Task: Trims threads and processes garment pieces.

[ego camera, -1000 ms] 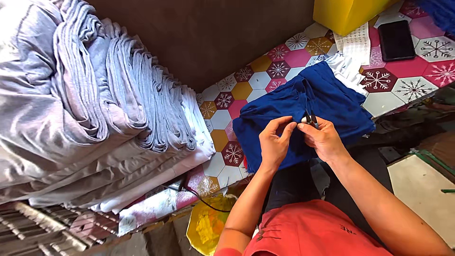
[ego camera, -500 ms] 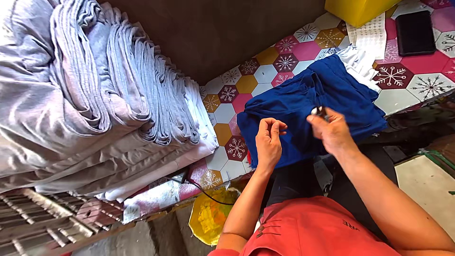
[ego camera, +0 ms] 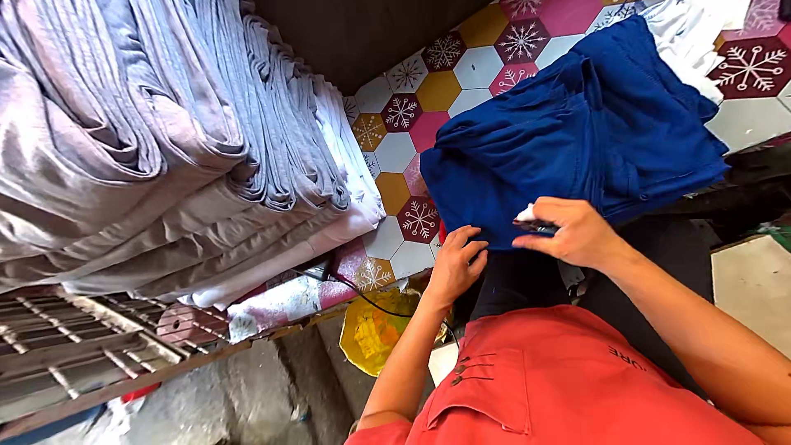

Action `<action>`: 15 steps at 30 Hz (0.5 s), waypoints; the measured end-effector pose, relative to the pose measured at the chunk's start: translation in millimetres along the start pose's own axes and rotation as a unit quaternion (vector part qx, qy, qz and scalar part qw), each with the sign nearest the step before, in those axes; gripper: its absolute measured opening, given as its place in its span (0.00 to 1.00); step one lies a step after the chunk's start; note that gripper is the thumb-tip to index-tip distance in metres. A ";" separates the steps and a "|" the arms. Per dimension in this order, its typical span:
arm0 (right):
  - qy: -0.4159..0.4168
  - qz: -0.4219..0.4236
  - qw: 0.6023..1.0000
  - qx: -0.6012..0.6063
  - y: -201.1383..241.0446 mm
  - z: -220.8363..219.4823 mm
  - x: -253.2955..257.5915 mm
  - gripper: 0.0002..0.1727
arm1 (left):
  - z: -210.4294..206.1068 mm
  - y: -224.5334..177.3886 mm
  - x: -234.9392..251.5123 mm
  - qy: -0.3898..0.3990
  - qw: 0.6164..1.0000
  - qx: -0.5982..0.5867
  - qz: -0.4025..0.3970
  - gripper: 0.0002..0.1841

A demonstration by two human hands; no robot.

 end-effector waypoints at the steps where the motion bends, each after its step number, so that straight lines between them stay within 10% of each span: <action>1: 0.031 0.003 0.999 -0.014 -1.2 -12.8 -4.2 0.23 | 1.6 -1.9 -1.1 -0.016 1.000 -0.006 -0.015 0.08; 8: 0.044 -0.061 0.997 0.028 0.2 -2.0 9.5 0.04 | 27.6 -9.3 -1.0 -0.176 0.976 -0.068 0.107 0.16; 12: 0.013 -0.272 0.932 0.240 -20.7 29.6 30.8 0.10 | 37.3 -16.5 19.6 -0.170 0.827 -0.460 0.274 0.22; 15: -0.092 -0.267 0.959 0.013 -14.9 45.2 40.6 0.11 | 32.9 -25.2 33.2 -0.162 0.797 -0.504 0.290 0.17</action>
Point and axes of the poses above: each hand's wrist, its own x-axis towards the middle knuckle, its own z-axis out of the back of the hand, y = z × x, the point moved 4 cm from there along x, towards the middle knuckle, and after that the axes turned 9 degrees about -x, right-handed, at the moved point
